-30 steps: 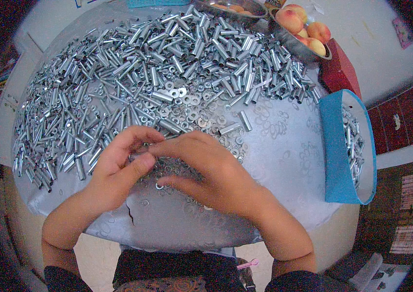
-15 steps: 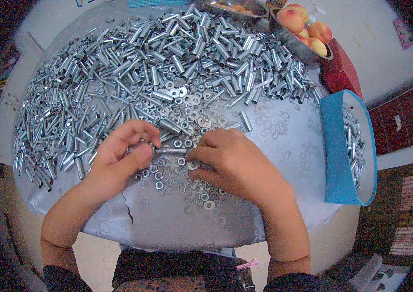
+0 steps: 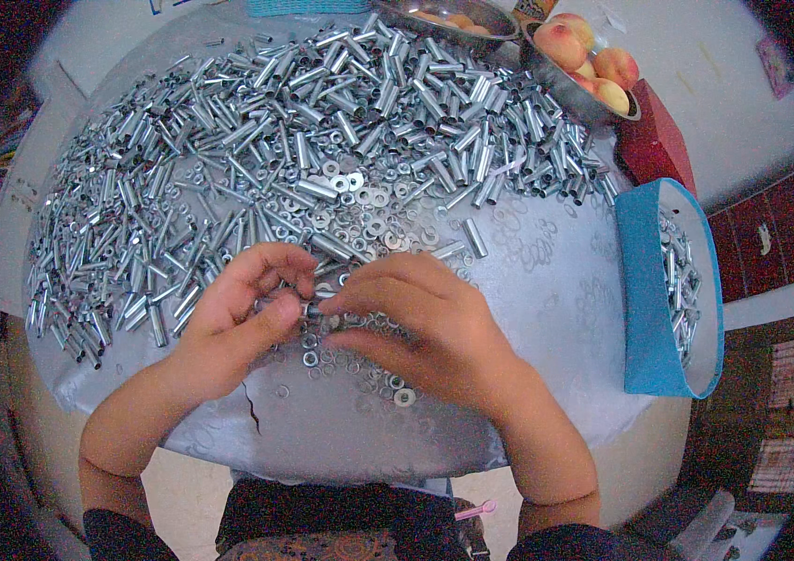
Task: The person sits at a table and repeatedly assembles metal hardware units by hand. They pick up cylindrical metal tubes, slide washers and nuts onto them, and place the finished assemblies into a blue container.
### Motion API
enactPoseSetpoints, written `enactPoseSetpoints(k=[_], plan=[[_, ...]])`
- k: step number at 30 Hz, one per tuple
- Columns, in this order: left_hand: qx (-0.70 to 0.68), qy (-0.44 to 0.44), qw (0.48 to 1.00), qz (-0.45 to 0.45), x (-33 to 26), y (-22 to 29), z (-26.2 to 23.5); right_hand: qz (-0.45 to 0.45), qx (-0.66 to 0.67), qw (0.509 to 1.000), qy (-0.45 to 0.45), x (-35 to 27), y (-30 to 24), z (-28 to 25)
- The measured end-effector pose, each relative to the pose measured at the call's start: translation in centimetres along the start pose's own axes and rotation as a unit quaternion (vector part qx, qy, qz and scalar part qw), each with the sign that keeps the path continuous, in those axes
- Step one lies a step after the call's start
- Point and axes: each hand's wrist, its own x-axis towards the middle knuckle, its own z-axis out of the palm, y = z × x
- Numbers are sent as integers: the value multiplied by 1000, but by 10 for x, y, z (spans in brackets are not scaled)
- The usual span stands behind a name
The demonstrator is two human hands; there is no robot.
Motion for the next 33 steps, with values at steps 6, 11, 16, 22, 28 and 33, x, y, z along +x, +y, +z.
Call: enactPoseSetpoints(k=[6,11,16,22,28,33], plan=[[-3,-18,1000,15,-2,-5,2,0,47,998,29,0,1,11],[-88,-3,995,-43,-3,2,1,6,-9,999,50,0,0,8],[-151,-17,985,-79,-2,1,-1,-23,-10,999,42,-1,4,8],[-102,-21,993,-56,-2,-3,3,-37,6,999,34,-3,7,17],[-145,-48,984,-87,-1,-3,-1,-32,-26,999,17,2,-1,6],[-222,-5,970,-103,-3,6,-5,6,-49,997,-63,1,1,-18]])
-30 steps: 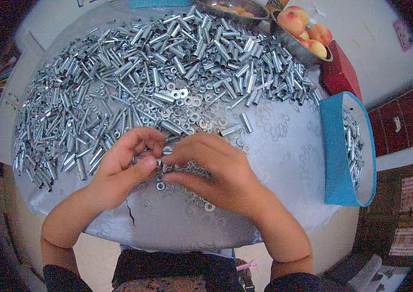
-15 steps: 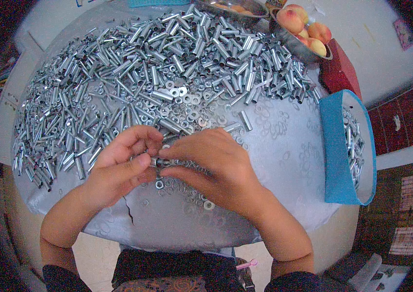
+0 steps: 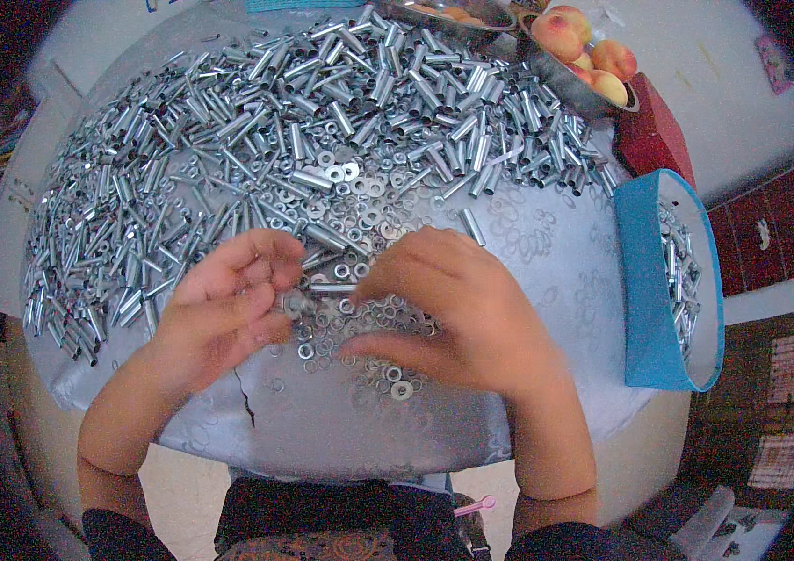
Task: The person sits at a table and repeatedly assembles metal hardware units by hand. They pick up cylindrical metal tubes, slide washers and nuts onto them, and place the finished assemblies into a blue container.
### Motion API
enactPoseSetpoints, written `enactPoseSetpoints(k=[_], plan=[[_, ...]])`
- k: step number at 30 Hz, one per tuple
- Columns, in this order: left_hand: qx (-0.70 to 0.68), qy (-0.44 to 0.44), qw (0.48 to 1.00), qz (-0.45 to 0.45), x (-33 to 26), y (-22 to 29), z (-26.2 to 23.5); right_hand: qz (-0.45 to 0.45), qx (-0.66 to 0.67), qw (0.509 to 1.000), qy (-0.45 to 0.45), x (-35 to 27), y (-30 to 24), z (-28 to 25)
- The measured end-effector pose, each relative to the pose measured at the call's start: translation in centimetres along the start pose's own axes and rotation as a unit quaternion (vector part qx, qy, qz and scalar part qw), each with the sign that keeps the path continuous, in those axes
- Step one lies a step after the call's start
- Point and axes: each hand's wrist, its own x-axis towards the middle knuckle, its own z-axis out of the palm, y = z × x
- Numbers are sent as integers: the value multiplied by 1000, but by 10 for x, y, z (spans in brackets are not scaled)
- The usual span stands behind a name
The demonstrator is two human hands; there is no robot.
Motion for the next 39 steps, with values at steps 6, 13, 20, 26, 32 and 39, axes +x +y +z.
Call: enactPoseSetpoints(k=[6,13,20,26,32,39], plan=[[-22,-14,1000,2,2,1,-4,28,-57,990,-126,-2,13,7],[-17,-12,1000,-10,3,-1,-2,70,-43,987,-135,-3,11,11],[-13,-14,1000,-10,4,-2,-4,102,0,989,-104,-5,8,14],[3,-11,1000,-25,3,-1,-4,124,6,987,-99,-3,6,13],[13,-8,999,-30,3,0,-3,85,-26,993,-76,-5,12,16],[-2,5,1000,-14,4,-3,-3,23,-100,993,-57,-2,10,18]])
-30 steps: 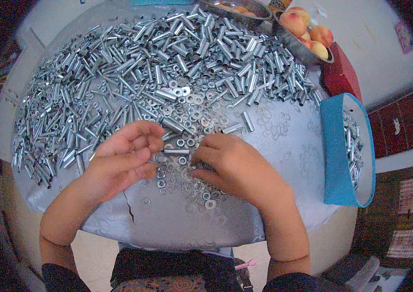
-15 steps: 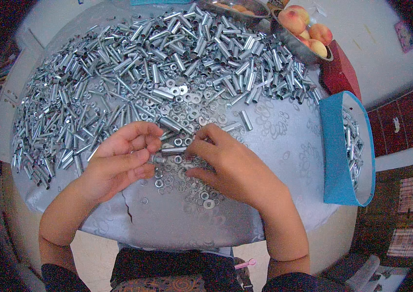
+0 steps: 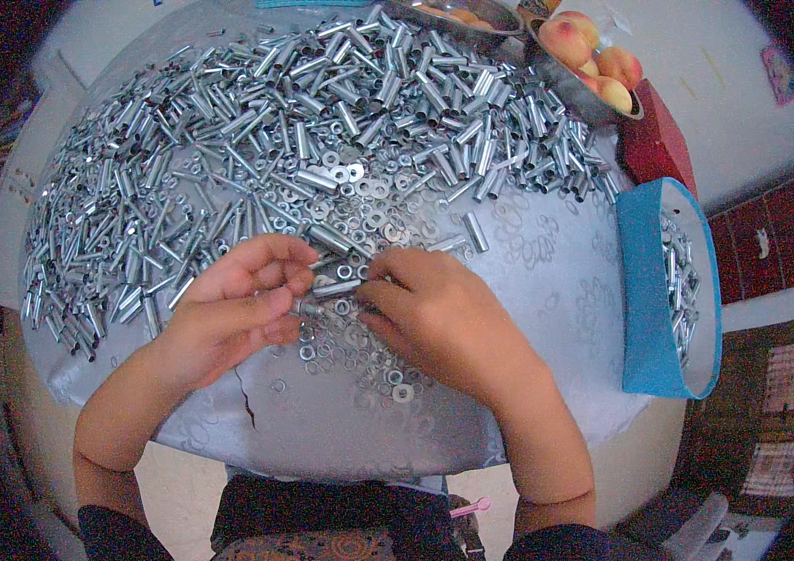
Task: The person sits at a table and repeatedly assembles metal hardware units by hand. They pick up cylindrical metal tubes, slide washers and nuts onto them, and place the finished assemblies into a blue container.
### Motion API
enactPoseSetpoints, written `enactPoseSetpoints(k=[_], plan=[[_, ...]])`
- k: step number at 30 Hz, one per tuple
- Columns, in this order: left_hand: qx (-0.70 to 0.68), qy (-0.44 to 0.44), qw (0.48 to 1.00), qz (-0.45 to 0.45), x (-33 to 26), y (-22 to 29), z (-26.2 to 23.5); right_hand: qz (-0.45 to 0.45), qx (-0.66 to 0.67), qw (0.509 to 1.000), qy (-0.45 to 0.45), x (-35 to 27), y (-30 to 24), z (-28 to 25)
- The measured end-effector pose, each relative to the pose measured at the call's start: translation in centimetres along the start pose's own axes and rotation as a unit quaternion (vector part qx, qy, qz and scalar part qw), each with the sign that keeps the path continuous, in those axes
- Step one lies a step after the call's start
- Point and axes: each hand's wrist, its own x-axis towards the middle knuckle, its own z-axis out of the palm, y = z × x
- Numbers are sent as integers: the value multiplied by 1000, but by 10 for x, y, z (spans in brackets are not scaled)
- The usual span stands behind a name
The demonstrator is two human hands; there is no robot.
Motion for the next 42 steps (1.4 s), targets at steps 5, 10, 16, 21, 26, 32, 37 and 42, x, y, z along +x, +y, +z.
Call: enactPoseSetpoints(k=[5,10,16,21,26,32,37,42], plan=[[6,-2,1000,-1,0,-1,-2,-41,68,991,105,2,-7,-6],[-5,-10,1000,7,2,-4,-1,-50,69,985,148,1,-12,-4],[7,-10,1000,23,1,-5,-1,-69,81,982,159,2,-15,3],[7,-21,1000,6,1,-6,-1,-60,101,980,163,2,-14,10],[19,-10,1000,3,2,-5,-1,-39,88,977,189,1,-16,18],[4,-12,1000,7,2,-6,1,-44,77,976,198,0,-16,15],[-28,27,999,15,2,2,2,3,101,987,122,0,-14,-3],[-31,27,999,30,4,3,-6,-25,54,998,3,0,-2,3]])
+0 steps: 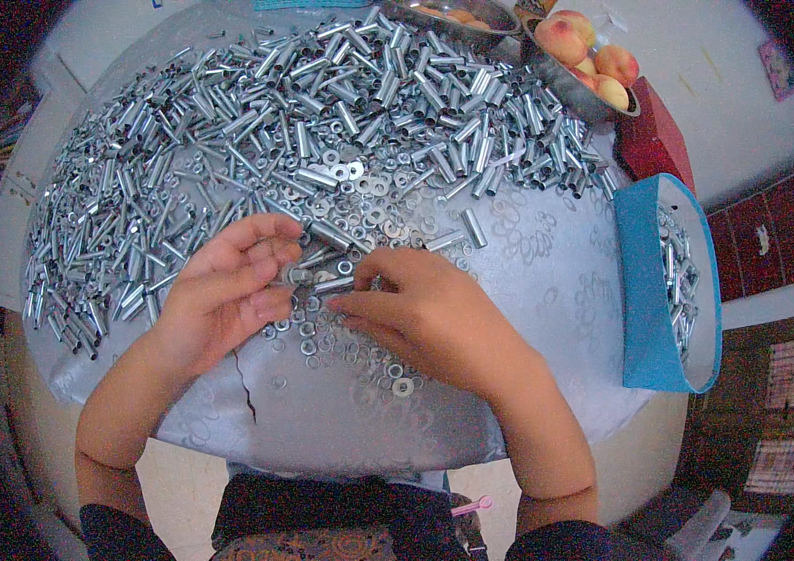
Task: The person sits at a table and repeatedly assembles metal hardware units by hand. They pick up cylindrical metal tubes, slide washers and nuts onto them, and place the finished assemblies into a blue container.
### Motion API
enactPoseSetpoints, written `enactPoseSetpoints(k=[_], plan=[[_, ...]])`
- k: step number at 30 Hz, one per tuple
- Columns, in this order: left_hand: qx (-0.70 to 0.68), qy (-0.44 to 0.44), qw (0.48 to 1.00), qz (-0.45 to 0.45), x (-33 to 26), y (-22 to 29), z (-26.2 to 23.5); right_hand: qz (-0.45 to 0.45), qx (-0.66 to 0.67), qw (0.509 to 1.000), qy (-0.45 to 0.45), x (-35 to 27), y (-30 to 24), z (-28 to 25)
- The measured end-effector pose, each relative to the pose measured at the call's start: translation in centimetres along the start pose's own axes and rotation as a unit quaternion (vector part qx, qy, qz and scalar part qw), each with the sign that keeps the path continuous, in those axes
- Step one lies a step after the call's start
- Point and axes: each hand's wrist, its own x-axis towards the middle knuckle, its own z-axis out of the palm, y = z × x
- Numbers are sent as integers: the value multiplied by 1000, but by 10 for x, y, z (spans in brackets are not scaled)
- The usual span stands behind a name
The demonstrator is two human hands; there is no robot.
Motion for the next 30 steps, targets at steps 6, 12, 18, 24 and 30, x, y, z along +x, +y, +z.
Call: enactPoseSetpoints(k=[6,12,18,24,30], plan=[[-3,-31,999,-6,-1,0,1,18,-3,1000,-13,4,1,6],[4,-27,1000,-6,-1,-1,4,18,-1,1000,-1,3,3,6],[14,-24,1000,-7,0,-3,3,33,12,999,-10,3,3,1],[17,-35,999,-12,1,-5,-3,42,6,999,-27,1,0,-1],[18,-27,999,-15,1,-5,-4,30,-18,999,-32,2,0,-3]])
